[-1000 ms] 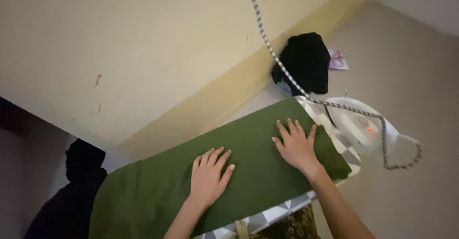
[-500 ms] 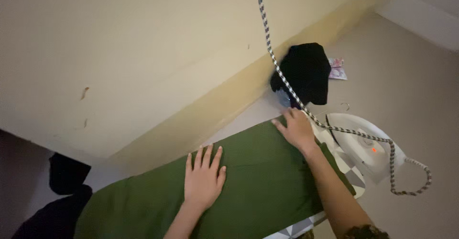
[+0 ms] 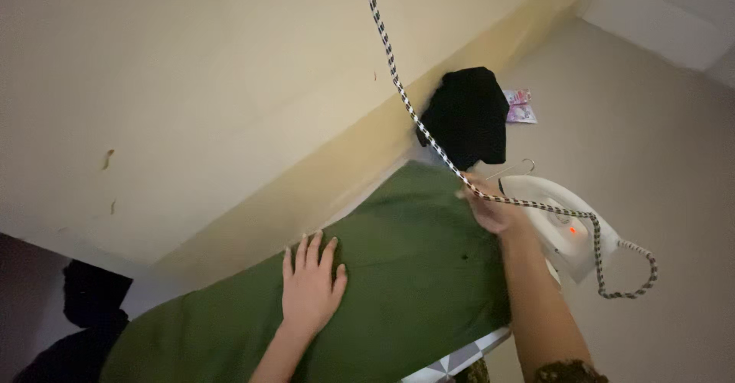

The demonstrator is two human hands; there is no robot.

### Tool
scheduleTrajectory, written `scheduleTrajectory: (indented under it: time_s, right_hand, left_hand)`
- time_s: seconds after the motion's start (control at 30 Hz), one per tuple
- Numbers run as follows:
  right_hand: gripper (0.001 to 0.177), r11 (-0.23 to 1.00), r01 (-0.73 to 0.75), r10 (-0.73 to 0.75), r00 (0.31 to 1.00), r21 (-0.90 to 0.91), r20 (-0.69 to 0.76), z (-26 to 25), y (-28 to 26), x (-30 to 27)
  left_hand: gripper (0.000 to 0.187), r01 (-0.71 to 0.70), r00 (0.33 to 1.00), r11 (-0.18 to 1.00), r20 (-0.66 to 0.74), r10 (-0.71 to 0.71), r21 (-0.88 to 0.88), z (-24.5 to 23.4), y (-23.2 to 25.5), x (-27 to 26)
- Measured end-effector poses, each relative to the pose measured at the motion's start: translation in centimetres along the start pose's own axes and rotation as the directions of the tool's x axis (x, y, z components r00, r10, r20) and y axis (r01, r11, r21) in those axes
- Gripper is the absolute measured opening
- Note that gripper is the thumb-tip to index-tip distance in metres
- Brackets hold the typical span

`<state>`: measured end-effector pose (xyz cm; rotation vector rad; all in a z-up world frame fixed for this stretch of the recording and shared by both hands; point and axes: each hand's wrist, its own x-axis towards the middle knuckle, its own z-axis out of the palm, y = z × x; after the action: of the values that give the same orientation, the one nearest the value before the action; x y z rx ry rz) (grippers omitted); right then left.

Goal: The person folds a green button-up shirt and a black t-shirt on an ironing board by hand, then places them into a blue laundry basket.

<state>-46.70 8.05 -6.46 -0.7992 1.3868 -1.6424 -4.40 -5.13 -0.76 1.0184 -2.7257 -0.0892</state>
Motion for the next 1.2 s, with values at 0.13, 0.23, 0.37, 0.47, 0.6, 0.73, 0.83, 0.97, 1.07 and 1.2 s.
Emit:
scheduleTrajectory:
  time_s: [0.13,0.23,0.37,0.47,0.6,0.73,0.83,0.97,1.07,1.2]
  right_hand:
    - [0.061,0.994,-0.107,0.109,0.984,-0.021,0.143,2.9,-4.4,-3.1]
    - [0.074,0.873,-0.187,0.324,0.912,-0.451,0.250,7.6,-7.8,-2.7]
    - [0.088,0.333,0.067,0.277,0.947,-0.941,0.165,13.5,-9.0,-4.5]
    - [0.098,-0.028,0.452,-0.115,0.884,-0.891,0.452,17.2,-7.6,-6.9]
    - [0.083,0.048,0.494,-0.193,0.857,-0.868,0.477,18.9,-6.3,-8.5]
    - [0.017,0.108,0.371,-0.112,0.926,-0.922,0.360,17.8,-9.6,-8.3]
    - [0.011,0.225,0.523,-0.322,0.836,-0.822,0.444,18.6,-12.4,-10.0]
    - [0.012,0.209,0.587,-0.493,0.754,-0.782,0.433,17.8,-13.7,-11.1]
    - [0.005,0.226,0.359,-0.455,0.861,-0.905,0.228,16.1,-13.2,-11.0]
    - [0.004,0.139,0.257,-0.519,0.841,-0.956,0.151,14.7,-11.7,-10.5]
  left_hand:
    - [0.051,-0.011,0.999,0.998,-0.044,0.009,-0.055,0.5,-0.2,-0.1]
    - [0.053,-0.035,0.999,0.999,-0.026,0.035,-0.008,0.4,-0.2,0.1]
    - [0.051,-0.054,0.993,0.995,-0.112,0.045,-0.081,0.1,-0.1,-0.5]
    - [0.050,-0.039,0.991,0.996,-0.131,0.028,-0.077,0.2,0.1,-0.4]
    - [0.045,-0.048,0.995,0.990,-0.096,0.035,-0.133,0.6,0.0,0.7]
    - [0.045,-0.173,0.971,0.936,-0.210,0.110,-0.308,0.0,1.5,2.6]
    - [0.051,-0.293,0.933,0.882,-0.310,0.181,-0.369,-1.2,3.2,4.7]
    - [0.035,-0.236,0.971,0.886,-0.120,0.205,-0.398,-2.4,2.9,7.4]
    - [0.040,-0.038,0.996,0.886,0.049,0.069,-0.463,-2.7,0.7,9.2]
    - [0.041,0.081,0.979,0.982,0.199,-0.046,-0.173,-3.0,-3.9,10.3]
